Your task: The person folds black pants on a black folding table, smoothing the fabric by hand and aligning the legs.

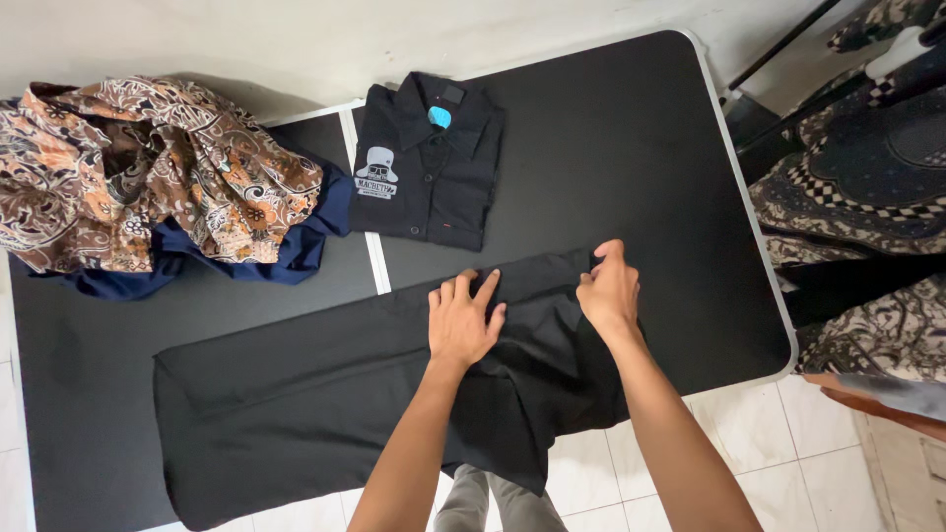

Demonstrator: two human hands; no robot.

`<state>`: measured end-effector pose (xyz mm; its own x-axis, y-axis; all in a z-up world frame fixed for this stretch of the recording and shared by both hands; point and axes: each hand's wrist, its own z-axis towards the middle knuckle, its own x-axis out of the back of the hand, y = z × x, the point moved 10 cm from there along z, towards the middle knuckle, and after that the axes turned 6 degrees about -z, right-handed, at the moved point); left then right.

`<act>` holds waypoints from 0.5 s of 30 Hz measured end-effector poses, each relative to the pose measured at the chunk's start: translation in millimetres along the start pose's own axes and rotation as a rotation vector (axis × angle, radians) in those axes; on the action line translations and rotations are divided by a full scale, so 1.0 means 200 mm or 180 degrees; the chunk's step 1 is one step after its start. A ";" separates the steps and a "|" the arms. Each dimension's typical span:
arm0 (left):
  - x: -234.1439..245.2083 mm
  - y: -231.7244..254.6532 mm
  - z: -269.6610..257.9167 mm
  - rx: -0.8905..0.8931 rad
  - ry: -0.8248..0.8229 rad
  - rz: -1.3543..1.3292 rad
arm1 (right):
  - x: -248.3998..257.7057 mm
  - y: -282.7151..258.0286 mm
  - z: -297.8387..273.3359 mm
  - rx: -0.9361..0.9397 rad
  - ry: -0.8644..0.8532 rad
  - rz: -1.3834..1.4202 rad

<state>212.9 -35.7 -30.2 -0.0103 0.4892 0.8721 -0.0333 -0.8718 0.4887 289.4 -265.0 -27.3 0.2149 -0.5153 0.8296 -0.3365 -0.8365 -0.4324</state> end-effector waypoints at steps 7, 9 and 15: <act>-0.02 0.02 0.01 -0.0051 -0.0128 0.0243 | -0.18 -0.35 -0.28 0.1780 0.0128 -0.0633; -0.03 0.01 0.01 0.0007 -0.0196 0.0293 | -0.33 -0.39 -0.37 0.2229 0.0084 -0.0344; -0.05 -0.01 -0.01 -0.0021 -0.0100 0.0177 | -0.49 -0.29 -0.35 0.2053 0.0205 -0.0920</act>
<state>210.4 -39.0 -40.7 0.0191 0.4391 0.8983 -0.0401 -0.8974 0.4395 223.3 -152.8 -59.0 0.1523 -0.2607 0.9533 0.3401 -0.8918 -0.2982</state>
